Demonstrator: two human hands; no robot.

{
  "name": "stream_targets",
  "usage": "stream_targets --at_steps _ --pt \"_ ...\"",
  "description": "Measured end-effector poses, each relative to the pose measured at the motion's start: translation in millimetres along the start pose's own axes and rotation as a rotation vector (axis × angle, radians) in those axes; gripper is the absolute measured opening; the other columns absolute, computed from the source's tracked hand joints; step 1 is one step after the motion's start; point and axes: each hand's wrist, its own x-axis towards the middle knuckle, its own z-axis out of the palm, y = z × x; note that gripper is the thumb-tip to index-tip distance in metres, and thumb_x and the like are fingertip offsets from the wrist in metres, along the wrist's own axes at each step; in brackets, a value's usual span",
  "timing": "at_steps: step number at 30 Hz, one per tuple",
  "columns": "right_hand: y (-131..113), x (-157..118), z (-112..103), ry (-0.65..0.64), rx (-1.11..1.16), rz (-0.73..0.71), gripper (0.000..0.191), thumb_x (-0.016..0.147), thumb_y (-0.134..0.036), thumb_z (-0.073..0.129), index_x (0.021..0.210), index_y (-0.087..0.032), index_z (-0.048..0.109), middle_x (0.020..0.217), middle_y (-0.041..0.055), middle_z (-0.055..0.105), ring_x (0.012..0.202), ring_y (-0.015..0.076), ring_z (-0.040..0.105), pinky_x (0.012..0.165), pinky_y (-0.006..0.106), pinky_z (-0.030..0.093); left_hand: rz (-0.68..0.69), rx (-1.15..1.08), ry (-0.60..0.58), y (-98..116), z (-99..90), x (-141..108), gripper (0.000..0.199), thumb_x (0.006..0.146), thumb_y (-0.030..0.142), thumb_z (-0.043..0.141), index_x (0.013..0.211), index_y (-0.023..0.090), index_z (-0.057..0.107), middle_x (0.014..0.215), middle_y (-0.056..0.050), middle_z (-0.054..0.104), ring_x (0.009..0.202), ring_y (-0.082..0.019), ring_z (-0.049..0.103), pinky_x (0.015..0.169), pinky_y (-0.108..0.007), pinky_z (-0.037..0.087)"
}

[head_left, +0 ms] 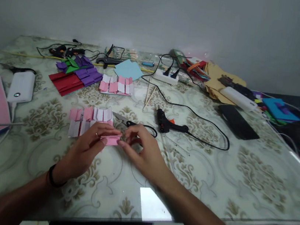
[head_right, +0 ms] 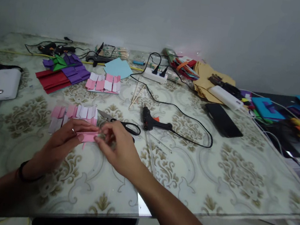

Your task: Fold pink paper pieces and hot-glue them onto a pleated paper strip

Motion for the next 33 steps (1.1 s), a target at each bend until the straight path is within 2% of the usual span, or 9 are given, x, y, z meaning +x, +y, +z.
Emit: stream_targets --at_steps 4,11,16,18,21,23,25,28,33 --pt "4.9 2.7 3.7 -0.092 0.267 0.257 0.028 0.092 -0.041 0.068 0.105 -0.019 0.057 0.084 -0.0029 0.060 0.071 0.0079 0.058 0.065 0.020 0.049 -0.007 -0.050 -0.087 3.1 2.1 0.1 0.030 0.098 0.020 0.048 0.126 0.023 0.058 0.141 -0.008 0.063 0.135 -0.020 0.060 0.120 -0.039 0.049" --pt "11.2 4.1 9.1 -0.137 0.488 0.366 0.038 0.086 -0.042 0.074 0.109 -0.018 0.056 0.076 -0.0064 0.057 0.062 0.0060 0.057 0.060 0.019 0.051 0.027 0.010 -0.176 -3.7 8.3 -4.6 0.038 0.101 0.020 0.044 0.138 0.026 0.048 0.156 -0.009 0.049 0.146 -0.022 0.051 0.126 -0.042 0.044" --pt "13.3 4.6 14.9 -0.111 0.605 0.365 0.043 0.081 -0.043 0.081 0.109 -0.019 0.059 0.080 -0.0036 0.060 0.068 0.0079 0.057 0.057 0.018 0.053 0.199 0.185 -0.155 -8.5 11.8 -6.3 0.043 0.103 0.019 0.042 0.144 0.031 0.044 0.153 -0.007 0.049 0.147 -0.020 0.048 0.130 -0.046 0.040" --pt "14.7 4.8 15.7 -0.100 0.645 0.347 0.044 0.081 -0.044 0.080 0.112 -0.020 0.059 0.082 -0.0029 0.060 0.067 0.0082 0.057 0.056 0.019 0.053 0.230 0.267 -0.114 -7.0 11.2 -5.0 0.042 0.101 0.019 0.046 0.141 0.031 0.047 0.147 -0.007 0.052 0.145 -0.020 0.048 0.126 -0.045 0.045" --pt "14.9 4.0 14.4 -0.055 0.671 0.313 0.043 0.083 -0.041 0.079 0.116 -0.022 0.059 0.085 -0.0026 0.060 0.067 0.0078 0.054 0.054 0.019 0.052 0.207 0.365 0.006 -3.9 9.0 -1.7 0.030 0.096 0.024 0.059 0.126 0.026 0.058 0.134 -0.008 0.058 0.135 -0.021 0.054 0.098 -0.032 0.061" --pt "14.0 2.9 13.0 -0.030 0.672 0.280 0.039 0.085 -0.037 0.077 0.117 -0.023 0.059 0.086 -0.0027 0.059 0.066 0.0077 0.053 0.054 0.019 0.052 0.146 0.379 0.053 -2.9 7.9 1.0 0.017 0.094 0.030 0.063 0.108 0.022 0.062 0.120 -0.007 0.061 0.117 -0.018 0.062 0.077 -0.023 0.061" --pt "13.1 1.8 12.0 -0.019 0.666 0.256 0.037 0.086 -0.034 0.076 0.118 -0.023 0.060 0.084 -0.0032 0.058 0.065 0.0077 0.053 0.054 0.020 0.050 0.114 0.375 0.046 -3.0 7.7 3.5 0.012 0.094 0.031 0.062 0.095 0.019 0.061 0.106 -0.005 0.064 0.098 -0.014 0.066 0.069 -0.021 0.057" --pt "12.4 0.5 11.5 -0.012 0.650 0.248 0.036 0.087 -0.030 0.075 0.119 -0.024 0.060 0.083 -0.0038 0.057 0.064 0.0069 0.052 0.056 0.021 0.047 0.167 0.435 0.028 -2.9 7.4 5.9 0.011 0.095 0.025 0.058 0.086 0.018 0.060 0.094 -0.002 0.065 0.089 -0.012 0.065 0.074 -0.023 0.055" --pt "11.5 0.8 9.1 0.021 0.679 0.252 0.035 0.086 -0.027 0.073 0.119 -0.024 0.061 0.080 -0.0052 0.054 0.062 0.0063 0.050 0.056 0.021 0.042 0.336 0.555 0.035 12.2 -0.9 -5.0 0.009 0.095 0.021 0.059 0.090 0.020 0.067 0.095 -0.001 0.068 0.092 -0.012 0.066 0.086 -0.026 0.054"
